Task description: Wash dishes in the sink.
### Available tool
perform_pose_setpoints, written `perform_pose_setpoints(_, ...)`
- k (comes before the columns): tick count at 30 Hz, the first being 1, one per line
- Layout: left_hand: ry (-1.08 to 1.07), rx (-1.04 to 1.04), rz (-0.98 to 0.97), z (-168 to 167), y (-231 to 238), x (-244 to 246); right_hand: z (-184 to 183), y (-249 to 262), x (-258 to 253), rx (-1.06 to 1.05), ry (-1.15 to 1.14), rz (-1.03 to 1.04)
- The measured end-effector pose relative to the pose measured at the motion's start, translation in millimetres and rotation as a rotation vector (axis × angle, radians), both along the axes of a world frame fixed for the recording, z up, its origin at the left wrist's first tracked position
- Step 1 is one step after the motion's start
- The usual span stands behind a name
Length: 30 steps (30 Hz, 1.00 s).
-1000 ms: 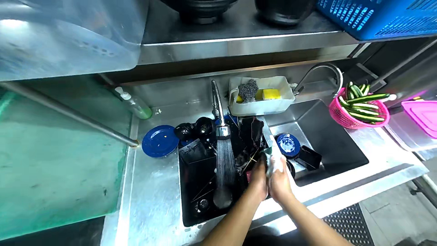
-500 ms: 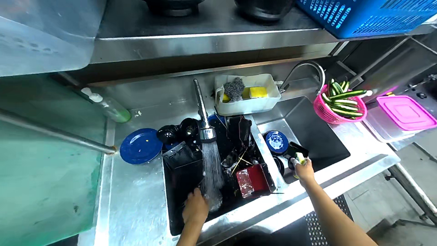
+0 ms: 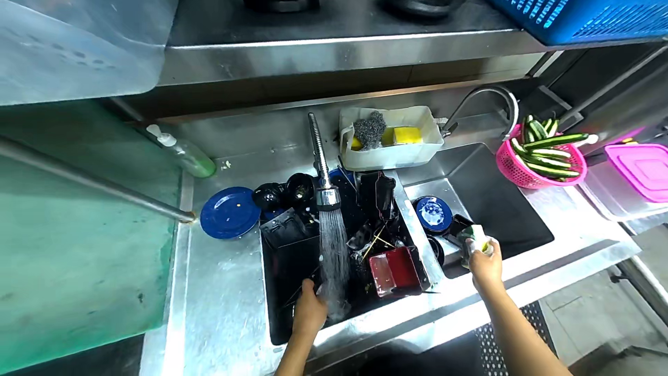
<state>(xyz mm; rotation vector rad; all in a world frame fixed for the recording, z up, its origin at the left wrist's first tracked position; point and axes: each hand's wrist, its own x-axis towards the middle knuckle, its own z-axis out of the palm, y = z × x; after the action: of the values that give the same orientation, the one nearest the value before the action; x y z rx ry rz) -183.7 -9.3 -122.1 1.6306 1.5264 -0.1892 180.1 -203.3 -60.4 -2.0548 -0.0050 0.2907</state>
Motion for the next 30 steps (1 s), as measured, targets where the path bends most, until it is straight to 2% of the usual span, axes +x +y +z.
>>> perform_pose_setpoints(4, -0.431, -0.383, 0.543, 10.6, -5.2, 15.0, 24.9, 19.1, -28.1, 0.056, 0.000, 0.103)
perform_pose_setpoints(7, -0.674, -0.725, 0.867, 19.3, -17.0, 42.0, 37.0, 36.1, -70.2, 0.013, -0.048, 0.325)
perform_pose_setpoints(10, -0.854, -1.043, 0.882, 29.3, -30.7, 69.8, 32.1, 40.6, -129.7, -0.024, -0.365, 0.765)
perform_pose_setpoints(13, -0.948, -1.098, 0.869, 67.6, -37.0, 91.8, 21.2, 41.6, -168.6, -0.082, -0.842, 1.104)
perform_pose_setpoints(15, -0.998, -1.097, 0.902, 87.6, -41.2, 98.4, 19.7, 51.8, -169.0, -0.108, -1.093, 1.188)
perform_pose_setpoints(17, -0.941, -1.019, 0.773, 92.6, -40.9, 102.1, 35.9, 73.2, -158.4, -0.124, -1.174, 1.175)
perform_pose_setpoints(18, -0.872, -0.942, 0.667, 94.6, -37.4, 105.3, 49.7, 86.2, -151.5, -0.147, -1.101, 1.182)
perform_pose_setpoints(19, -0.821, -0.874, 0.547, 95.9, -32.4, 109.3, 65.9, 98.4, -143.7, -0.202, -0.934, 1.213)
perform_pose_setpoints(21, -0.828, -0.802, 0.305, 99.6, -21.1, 113.2, 101.0, 120.8, -123.2, -0.279, -0.369, 1.259)
perform_pose_setpoints(23, -0.896, -0.831, 0.215, 105.5, -17.5, 115.7, 110.1, 131.4, -100.9, -0.140, 0.170, 1.145)
perform_pose_setpoints(25, -0.935, -0.865, 0.318, 106.0, -25.4, 118.6, 96.5, 120.4, -96.0, 0.139, 0.549, 0.872)
perform_pose_setpoints(27, -0.925, -0.781, 0.406, 100.2, -34.2, 125.8, 69.9, 108.0, -106.8, 0.503, 0.762, 0.512)
perform_pose_setpoints(28, -0.886, -0.655, 0.398, 92.9, -40.5, 132.4, 58.5, 103.5, -114.6, 0.650, 0.819, 0.361)
perform_pose_setpoints(30, -0.723, -0.355, 0.341, 80.8, -48.3, 146.4, 45.6, 95.7, -128.2, 0.759, 0.855, 0.145)
